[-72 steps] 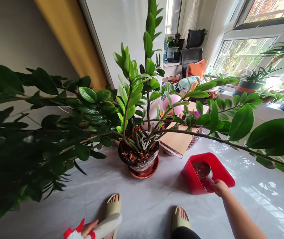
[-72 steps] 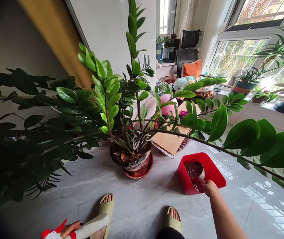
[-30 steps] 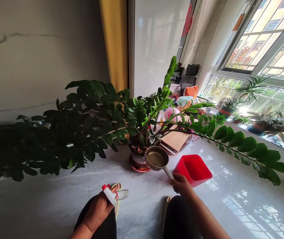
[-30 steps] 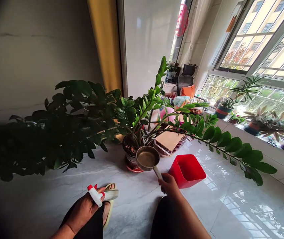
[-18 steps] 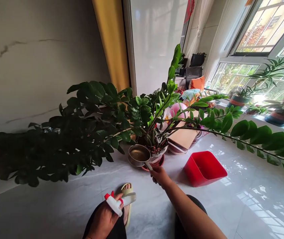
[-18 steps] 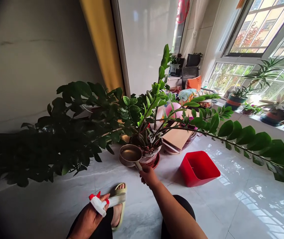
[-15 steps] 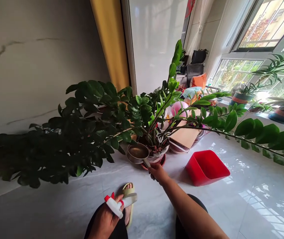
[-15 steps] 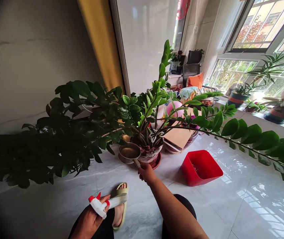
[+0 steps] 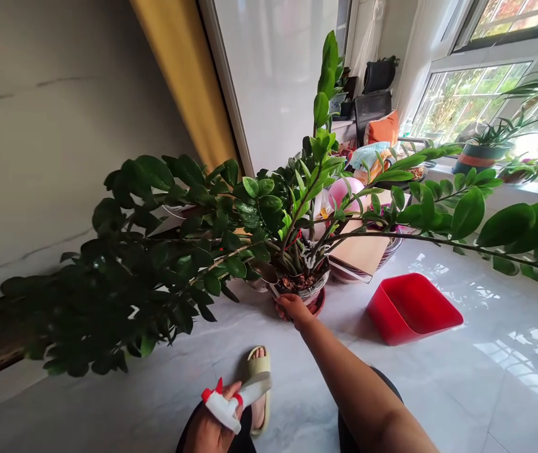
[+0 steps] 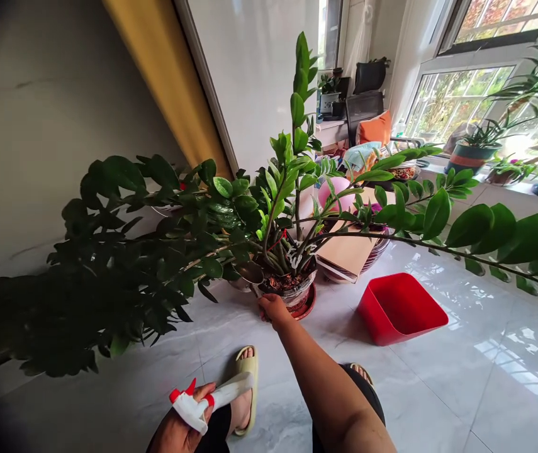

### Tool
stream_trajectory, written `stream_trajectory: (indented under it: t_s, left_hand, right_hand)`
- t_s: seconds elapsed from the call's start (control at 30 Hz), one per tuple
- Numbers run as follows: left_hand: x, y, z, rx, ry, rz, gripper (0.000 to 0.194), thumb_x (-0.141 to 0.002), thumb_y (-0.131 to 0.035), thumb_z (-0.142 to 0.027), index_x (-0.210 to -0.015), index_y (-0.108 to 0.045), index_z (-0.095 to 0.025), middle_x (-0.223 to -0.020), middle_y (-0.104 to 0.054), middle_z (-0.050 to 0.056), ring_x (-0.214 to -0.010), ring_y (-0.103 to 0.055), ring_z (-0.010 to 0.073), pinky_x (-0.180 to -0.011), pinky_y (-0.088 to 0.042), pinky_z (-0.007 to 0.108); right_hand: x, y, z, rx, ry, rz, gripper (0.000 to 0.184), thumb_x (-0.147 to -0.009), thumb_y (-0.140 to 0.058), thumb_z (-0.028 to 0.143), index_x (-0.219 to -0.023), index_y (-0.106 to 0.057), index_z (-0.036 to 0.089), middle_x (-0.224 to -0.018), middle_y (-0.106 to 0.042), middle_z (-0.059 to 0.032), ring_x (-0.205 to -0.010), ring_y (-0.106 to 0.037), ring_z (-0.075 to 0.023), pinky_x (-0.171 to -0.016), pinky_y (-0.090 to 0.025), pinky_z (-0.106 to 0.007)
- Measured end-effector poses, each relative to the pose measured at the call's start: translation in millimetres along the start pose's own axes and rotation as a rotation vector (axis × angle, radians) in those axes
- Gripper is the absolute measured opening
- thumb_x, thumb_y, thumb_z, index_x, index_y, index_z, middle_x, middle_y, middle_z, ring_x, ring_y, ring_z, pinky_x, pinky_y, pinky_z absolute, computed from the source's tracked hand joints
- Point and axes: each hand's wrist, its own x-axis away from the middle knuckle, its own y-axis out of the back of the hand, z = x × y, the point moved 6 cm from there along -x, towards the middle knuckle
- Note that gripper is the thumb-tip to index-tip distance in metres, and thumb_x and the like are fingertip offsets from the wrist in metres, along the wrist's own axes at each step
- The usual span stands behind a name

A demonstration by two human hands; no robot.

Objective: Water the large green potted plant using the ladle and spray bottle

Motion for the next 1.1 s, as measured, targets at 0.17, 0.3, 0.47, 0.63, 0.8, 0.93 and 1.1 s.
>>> stream_trajectory:
  t_s: [0.17,0.3,0.47,0.63,0.8,0.93,1.1]
  left_hand:
    - [-2,0.2,-3,0.006,0.024,0.049,0.041,-0.102,-0.051,-0.052,-0.123,-0.079,-0.031,-0.119,-0.082,0.002,-0.119,-0.075,0.0312,-0.089,-0.069,0.033]
    - [-3,0.3,-6,-0.020,0.008,0.035,0.048,-0.104,-0.046,-0.057,-0.119,-0.081,-0.028,-0.116,-0.083,0.005,-0.116,-0.076,0.0337,-0.084,-0.070,0.035]
    - [-2,-0.9,-6,-0.049,-0.017,0.015,0.050,-0.105,-0.044,-0.058,-0.118,-0.081,-0.026,-0.115,-0.083,0.006,-0.114,-0.077,0.0330,-0.084,-0.070,0.034]
    - [-3,0.3,-8,-0.043,-0.031,0.023,0.047,-0.105,-0.046,-0.055,-0.120,-0.079,-0.025,-0.115,-0.083,0.007,-0.114,-0.077,0.0332,-0.085,-0.070,0.034]
    - [-1,-1.9,-5,-0.038,-0.007,0.036,0.046,-0.105,-0.046,-0.054,-0.119,-0.079,-0.024,-0.115,-0.083,0.008,-0.116,-0.076,0.0333,-0.083,-0.069,0.033]
    - [3,-10.3,3,-0.015,0.006,0.041,0.046,-0.105,-0.047,-0.053,-0.122,-0.078,-0.023,-0.117,-0.083,0.009,-0.115,-0.077,0.0328,-0.085,-0.068,0.032]
    - [2,-13.6,2,-0.016,-0.005,0.027,0.047,-0.107,-0.044,-0.052,-0.120,-0.077,-0.022,-0.113,-0.083,0.009,-0.109,-0.079,0.0307,-0.082,-0.068,0.032]
  right_hand:
    - [-7,3,-2,-0.075,-0.031,-0.035,0.034,-0.078,-0.081,0.041,-0.069,-0.055,0.020,-0.055,-0.055,0.0053,-0.042,-0.041,-0.0073,-0.040,-0.025,-0.023]
    - [-7,4,-3,-0.121,-0.061,-0.043,0.034,-0.077,-0.082,0.041,-0.073,-0.056,0.020,-0.058,-0.056,0.0052,-0.043,-0.042,-0.0069,-0.040,-0.025,-0.022]
    - [-4,1,-3,-0.162,-0.103,-0.035,0.035,-0.078,-0.084,0.040,-0.074,-0.056,0.020,-0.060,-0.058,0.0041,-0.043,-0.042,-0.0065,-0.041,-0.027,-0.020]
    - [-2,-1,-3,-0.198,-0.150,-0.040,0.026,-0.081,-0.079,0.032,-0.076,-0.057,0.019,-0.060,-0.058,0.0047,-0.043,-0.041,-0.0057,-0.041,-0.029,-0.019]
    - [4,0,-3,-0.220,-0.190,-0.028,0.022,-0.086,-0.076,0.028,-0.076,-0.059,0.018,-0.058,-0.058,0.0046,-0.041,-0.041,-0.0052,-0.040,-0.030,-0.018]
    - [9,0,-1,-0.233,-0.232,0.005,0.024,-0.089,-0.074,0.029,-0.074,-0.061,0.016,-0.054,-0.055,0.0044,-0.040,-0.040,-0.0052,-0.040,-0.027,-0.017]
    - [12,3,3,-0.288,-0.256,-0.009,0.025,-0.093,-0.071,0.024,-0.073,-0.058,0.016,-0.059,-0.057,0.0034,-0.041,-0.042,-0.0044,-0.040,-0.030,-0.016]
